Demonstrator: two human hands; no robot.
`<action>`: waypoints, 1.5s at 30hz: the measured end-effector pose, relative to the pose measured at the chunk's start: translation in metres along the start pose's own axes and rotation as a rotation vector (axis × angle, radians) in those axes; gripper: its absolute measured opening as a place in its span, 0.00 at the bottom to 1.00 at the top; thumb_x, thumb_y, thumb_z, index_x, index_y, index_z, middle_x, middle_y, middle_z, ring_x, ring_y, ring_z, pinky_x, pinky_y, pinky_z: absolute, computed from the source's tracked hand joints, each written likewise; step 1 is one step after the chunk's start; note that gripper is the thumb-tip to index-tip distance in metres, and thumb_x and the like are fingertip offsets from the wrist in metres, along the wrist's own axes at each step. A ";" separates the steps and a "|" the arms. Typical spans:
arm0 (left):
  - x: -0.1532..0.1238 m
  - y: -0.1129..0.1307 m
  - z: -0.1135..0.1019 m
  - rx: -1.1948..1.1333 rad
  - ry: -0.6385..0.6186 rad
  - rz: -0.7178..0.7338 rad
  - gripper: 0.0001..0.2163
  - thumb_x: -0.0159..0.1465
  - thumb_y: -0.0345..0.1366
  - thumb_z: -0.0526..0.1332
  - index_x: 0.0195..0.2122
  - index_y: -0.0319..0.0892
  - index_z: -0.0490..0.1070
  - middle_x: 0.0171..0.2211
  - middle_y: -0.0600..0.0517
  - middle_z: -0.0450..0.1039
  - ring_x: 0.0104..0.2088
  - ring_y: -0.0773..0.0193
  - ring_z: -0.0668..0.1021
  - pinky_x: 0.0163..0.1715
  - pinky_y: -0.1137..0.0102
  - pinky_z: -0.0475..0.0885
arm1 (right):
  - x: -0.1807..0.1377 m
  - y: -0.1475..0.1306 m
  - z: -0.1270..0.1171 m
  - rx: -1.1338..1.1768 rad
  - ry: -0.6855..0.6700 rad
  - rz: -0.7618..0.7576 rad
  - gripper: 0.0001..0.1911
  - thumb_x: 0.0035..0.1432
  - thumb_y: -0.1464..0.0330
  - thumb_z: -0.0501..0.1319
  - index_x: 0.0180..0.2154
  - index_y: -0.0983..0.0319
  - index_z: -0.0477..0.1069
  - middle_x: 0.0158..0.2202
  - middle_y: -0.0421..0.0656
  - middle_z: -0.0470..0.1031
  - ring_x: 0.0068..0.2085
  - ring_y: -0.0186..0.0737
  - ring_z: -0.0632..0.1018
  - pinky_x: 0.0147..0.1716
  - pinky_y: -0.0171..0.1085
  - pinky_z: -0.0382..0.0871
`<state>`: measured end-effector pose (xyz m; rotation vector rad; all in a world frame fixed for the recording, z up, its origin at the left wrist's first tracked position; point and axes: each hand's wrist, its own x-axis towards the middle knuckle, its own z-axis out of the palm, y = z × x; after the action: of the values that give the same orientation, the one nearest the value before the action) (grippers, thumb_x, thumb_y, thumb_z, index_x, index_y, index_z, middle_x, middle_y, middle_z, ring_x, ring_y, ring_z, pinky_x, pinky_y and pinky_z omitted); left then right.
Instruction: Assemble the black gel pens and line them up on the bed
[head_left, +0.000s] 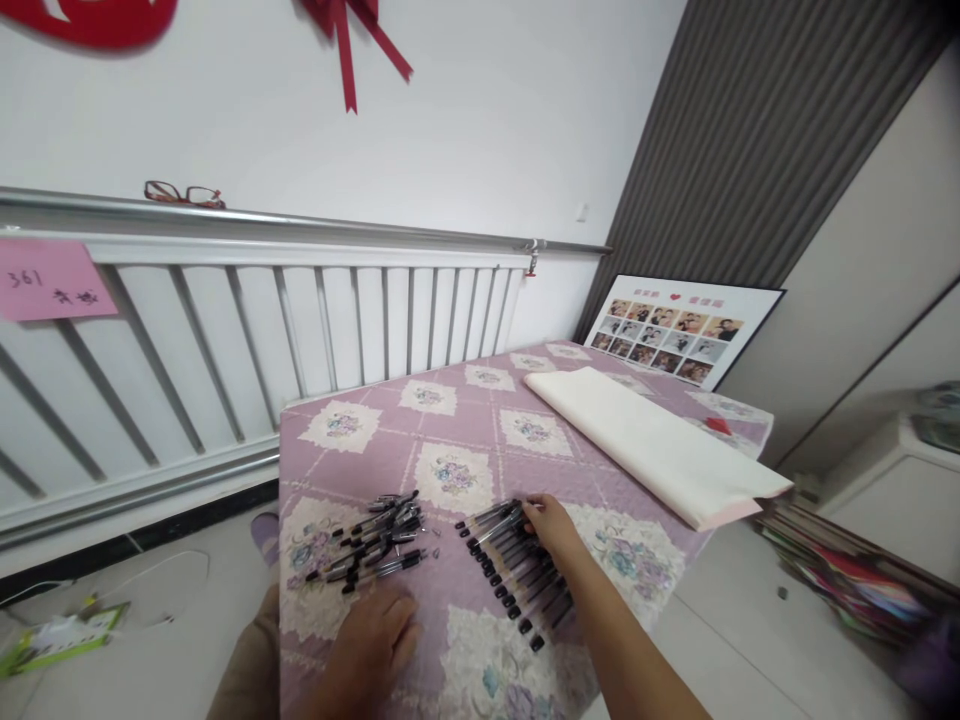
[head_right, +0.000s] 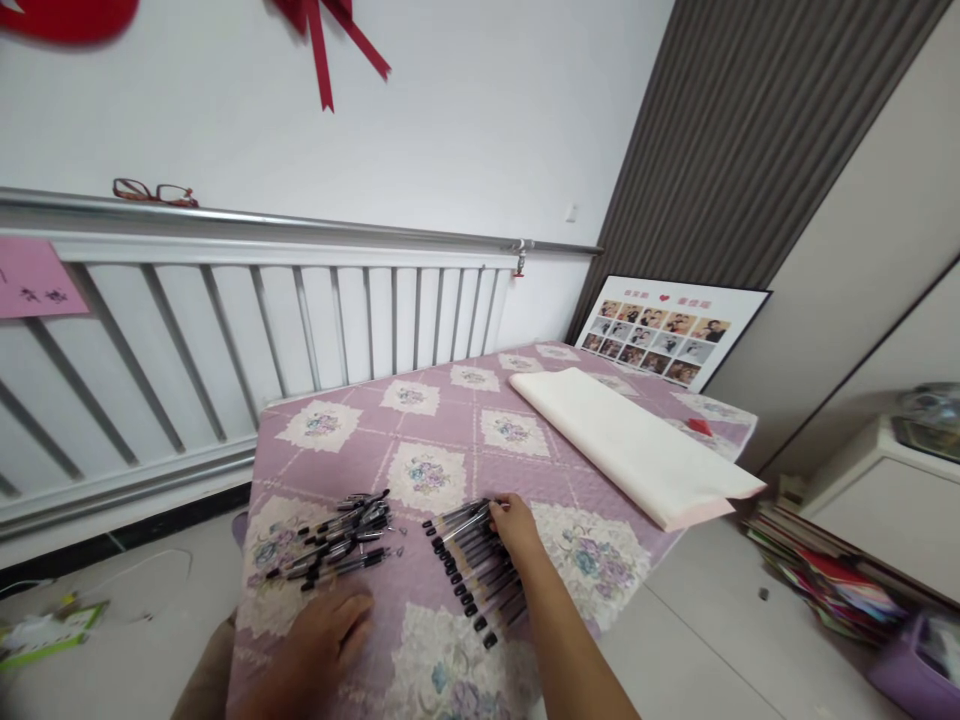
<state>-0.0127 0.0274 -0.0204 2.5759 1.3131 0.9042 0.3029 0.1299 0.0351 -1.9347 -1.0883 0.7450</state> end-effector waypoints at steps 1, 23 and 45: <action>0.000 0.000 0.000 -0.001 0.005 -0.003 0.07 0.63 0.33 0.54 0.40 0.46 0.69 0.39 0.49 0.74 0.38 0.60 0.75 0.38 0.66 0.71 | 0.001 0.001 0.000 -0.025 0.001 -0.007 0.10 0.54 0.69 0.57 0.39 0.64 0.71 0.28 0.41 0.75 0.22 0.32 0.75 0.21 0.30 0.65; 0.019 0.005 -0.011 0.190 0.094 -0.371 0.13 0.61 0.28 0.55 0.45 0.48 0.70 0.46 0.50 0.70 0.49 0.56 0.69 0.48 0.60 0.60 | -0.104 -0.039 0.093 -0.456 -0.298 -0.658 0.11 0.55 0.74 0.53 0.32 0.61 0.74 0.35 0.45 0.76 0.38 0.39 0.75 0.39 0.32 0.63; 0.023 0.007 -0.018 0.189 -0.011 -0.426 0.12 0.62 0.29 0.54 0.45 0.47 0.71 0.40 0.50 0.68 0.44 0.57 0.68 0.46 0.61 0.60 | -0.112 -0.039 0.103 -0.702 -0.279 -0.697 0.15 0.58 0.72 0.52 0.44 0.62 0.73 0.43 0.50 0.74 0.46 0.43 0.73 0.47 0.34 0.61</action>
<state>-0.0071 0.0374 0.0070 2.2714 1.9244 0.7139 0.1544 0.0800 0.0268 -1.7828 -2.2643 0.2424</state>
